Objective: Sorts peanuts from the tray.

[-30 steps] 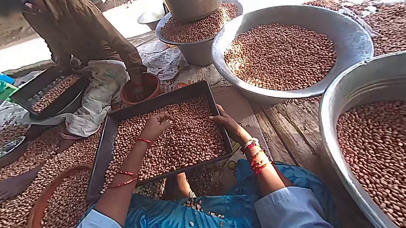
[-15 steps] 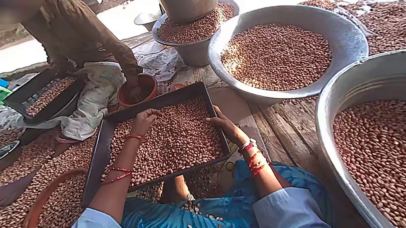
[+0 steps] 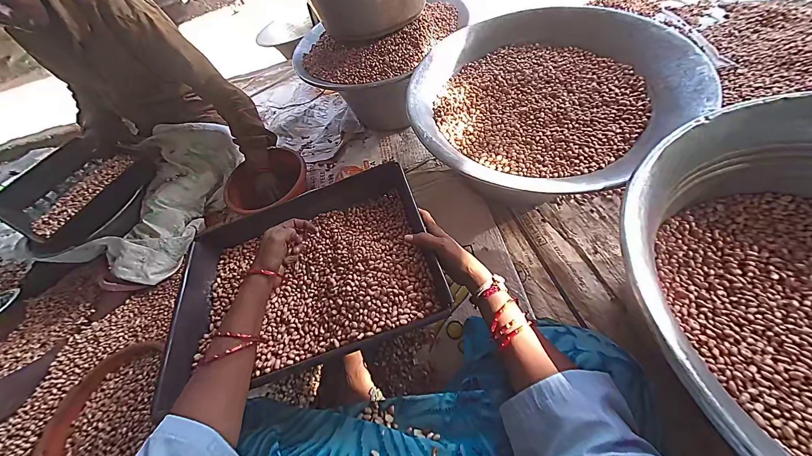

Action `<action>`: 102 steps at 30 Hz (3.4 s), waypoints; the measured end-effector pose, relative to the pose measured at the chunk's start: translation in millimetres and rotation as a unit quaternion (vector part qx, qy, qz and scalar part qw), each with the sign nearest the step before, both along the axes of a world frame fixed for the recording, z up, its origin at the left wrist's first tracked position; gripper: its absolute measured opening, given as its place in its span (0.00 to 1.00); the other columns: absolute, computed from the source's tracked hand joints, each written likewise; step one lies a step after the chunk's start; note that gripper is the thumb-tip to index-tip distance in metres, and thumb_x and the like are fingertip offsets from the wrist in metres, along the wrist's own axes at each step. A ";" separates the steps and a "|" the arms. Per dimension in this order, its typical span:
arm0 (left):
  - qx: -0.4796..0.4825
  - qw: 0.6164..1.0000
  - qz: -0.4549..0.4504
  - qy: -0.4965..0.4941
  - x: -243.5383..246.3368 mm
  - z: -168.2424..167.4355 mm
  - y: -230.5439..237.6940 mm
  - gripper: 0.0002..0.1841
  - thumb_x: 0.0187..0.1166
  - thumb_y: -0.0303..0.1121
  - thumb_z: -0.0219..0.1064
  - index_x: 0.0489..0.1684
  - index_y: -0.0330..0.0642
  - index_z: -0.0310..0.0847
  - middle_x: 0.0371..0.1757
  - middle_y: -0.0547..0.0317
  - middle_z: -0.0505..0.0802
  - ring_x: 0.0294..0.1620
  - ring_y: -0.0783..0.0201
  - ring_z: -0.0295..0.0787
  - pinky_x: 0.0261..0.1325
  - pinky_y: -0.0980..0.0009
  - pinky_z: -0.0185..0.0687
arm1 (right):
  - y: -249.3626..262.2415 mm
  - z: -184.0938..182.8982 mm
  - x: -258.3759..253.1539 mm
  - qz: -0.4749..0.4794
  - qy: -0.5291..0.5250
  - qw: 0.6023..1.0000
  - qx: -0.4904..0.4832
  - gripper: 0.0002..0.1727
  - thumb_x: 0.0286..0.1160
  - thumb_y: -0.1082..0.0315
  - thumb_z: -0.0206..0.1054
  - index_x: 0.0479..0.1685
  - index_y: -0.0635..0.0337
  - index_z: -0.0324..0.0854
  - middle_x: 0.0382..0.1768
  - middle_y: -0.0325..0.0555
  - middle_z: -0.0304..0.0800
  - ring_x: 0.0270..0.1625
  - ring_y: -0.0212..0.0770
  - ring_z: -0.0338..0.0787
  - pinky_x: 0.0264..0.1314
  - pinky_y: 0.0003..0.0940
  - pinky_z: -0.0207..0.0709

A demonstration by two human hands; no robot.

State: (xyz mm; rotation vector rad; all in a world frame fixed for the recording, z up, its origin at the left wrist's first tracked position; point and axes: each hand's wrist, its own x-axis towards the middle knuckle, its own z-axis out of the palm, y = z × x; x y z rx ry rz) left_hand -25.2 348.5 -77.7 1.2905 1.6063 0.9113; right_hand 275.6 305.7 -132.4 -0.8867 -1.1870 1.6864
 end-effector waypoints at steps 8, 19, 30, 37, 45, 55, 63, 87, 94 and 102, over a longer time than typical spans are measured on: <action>-0.026 0.907 -0.097 0.409 40.5 4.7 -1.8 0.15 0.82 0.38 0.73 0.59 0.38 0.89 0.52 0.40 0.94 0.52 0.46 0.89 0.67 0.45 0.75 | -0.7 1.5 0.1 -0.004 -0.002 1.000 -0.007 0.39 0.82 0.62 0.59 0.93 0.50 0.47 0.66 0.50 0.78 0.51 0.29 0.86 0.50 0.26 0.81; -0.071 0.924 -0.366 -0.088 -29.2 41.9 -68.5 0.10 0.84 0.38 0.67 0.45 0.47 0.95 0.44 0.62 1.00 0.43 0.68 0.99 0.50 0.71 0.95 | 2.9 -1.4 -0.1 0.000 0.006 1.000 0.006 0.40 0.79 0.62 0.61 0.92 0.51 0.49 0.64 0.47 0.80 0.51 0.28 0.86 0.52 0.25 0.82; -0.078 0.825 -0.158 0.537 14.7 17.9 -45.7 0.13 0.83 0.34 0.69 0.59 0.41 0.91 0.55 0.39 0.95 0.62 0.36 0.89 0.69 0.34 0.74 | -0.7 -1.0 -1.0 -0.009 0.004 1.000 -0.006 0.40 0.79 0.61 0.60 0.93 0.48 0.49 0.67 0.48 0.80 0.53 0.30 0.87 0.54 0.27 0.83; -0.131 0.784 -0.158 0.585 22.1 19.2 -53.6 0.16 0.85 0.39 0.65 0.64 0.44 0.89 0.60 0.40 0.94 0.67 0.36 0.88 0.70 0.34 0.73 | -0.8 0.3 0.1 -0.002 -0.003 1.000 -0.008 0.39 0.81 0.61 0.60 0.92 0.47 0.49 0.65 0.47 0.81 0.51 0.30 0.87 0.53 0.27 0.83; -0.074 0.902 -0.423 0.038 -34.7 48.0 -50.5 0.15 0.79 0.39 0.69 0.58 0.42 0.88 0.51 0.66 0.97 0.53 0.69 0.95 0.63 0.69 0.90 | 2.7 -4.1 -0.2 -0.003 0.002 1.000 0.004 0.39 0.80 0.60 0.61 0.92 0.48 0.50 0.65 0.47 0.81 0.52 0.29 0.87 0.52 0.27 0.83; -0.116 0.802 -0.272 0.519 43.7 32.0 -22.3 0.35 0.83 0.18 0.57 0.93 0.34 0.51 0.87 0.26 0.65 0.88 0.30 0.63 0.87 0.39 0.60 | 0.3 -0.9 0.6 0.002 0.003 1.000 0.002 0.39 0.82 0.62 0.59 0.93 0.50 0.47 0.67 0.50 0.79 0.53 0.30 0.86 0.53 0.27 0.82; 0.032 0.875 -0.150 0.460 75.8 54.7 -2.7 0.12 0.87 0.28 0.62 0.58 0.40 0.91 0.59 0.38 0.93 0.63 0.37 0.89 0.70 0.36 0.75 | 2.6 -1.7 -0.8 -0.004 -0.002 1.000 -0.003 0.39 0.79 0.61 0.61 0.91 0.49 0.51 0.64 0.48 0.80 0.50 0.29 0.86 0.50 0.26 0.82; 0.061 0.843 -0.196 0.497 99.4 7.4 16.7 0.13 0.84 0.30 0.65 0.61 0.38 0.90 0.61 0.36 0.91 0.68 0.35 0.87 0.70 0.36 0.76 | 2.1 0.0 1.1 0.004 0.005 1.000 -0.004 0.40 0.81 0.63 0.61 0.93 0.49 0.47 0.67 0.50 0.79 0.53 0.30 0.87 0.53 0.28 0.82; 0.032 0.995 -0.092 -0.012 53.6 12.7 22.2 0.14 0.80 0.18 0.39 0.44 0.38 0.73 0.26 0.64 0.81 0.21 0.74 0.79 0.28 0.80 0.77 | 2.6 -3.2 1.8 0.005 -0.002 1.000 0.007 0.40 0.78 0.61 0.62 0.92 0.48 0.50 0.67 0.48 0.78 0.53 0.29 0.86 0.51 0.26 0.82; 0.044 0.926 -0.134 0.351 12.2 40.0 -34.5 0.11 0.85 0.31 0.66 0.59 0.36 0.85 0.31 0.57 0.86 0.29 0.66 0.76 0.42 0.64 0.73 | 1.4 -0.5 1.7 0.007 0.001 1.000 -0.002 0.38 0.82 0.62 0.60 0.92 0.46 0.49 0.66 0.47 0.80 0.52 0.29 0.87 0.54 0.27 0.83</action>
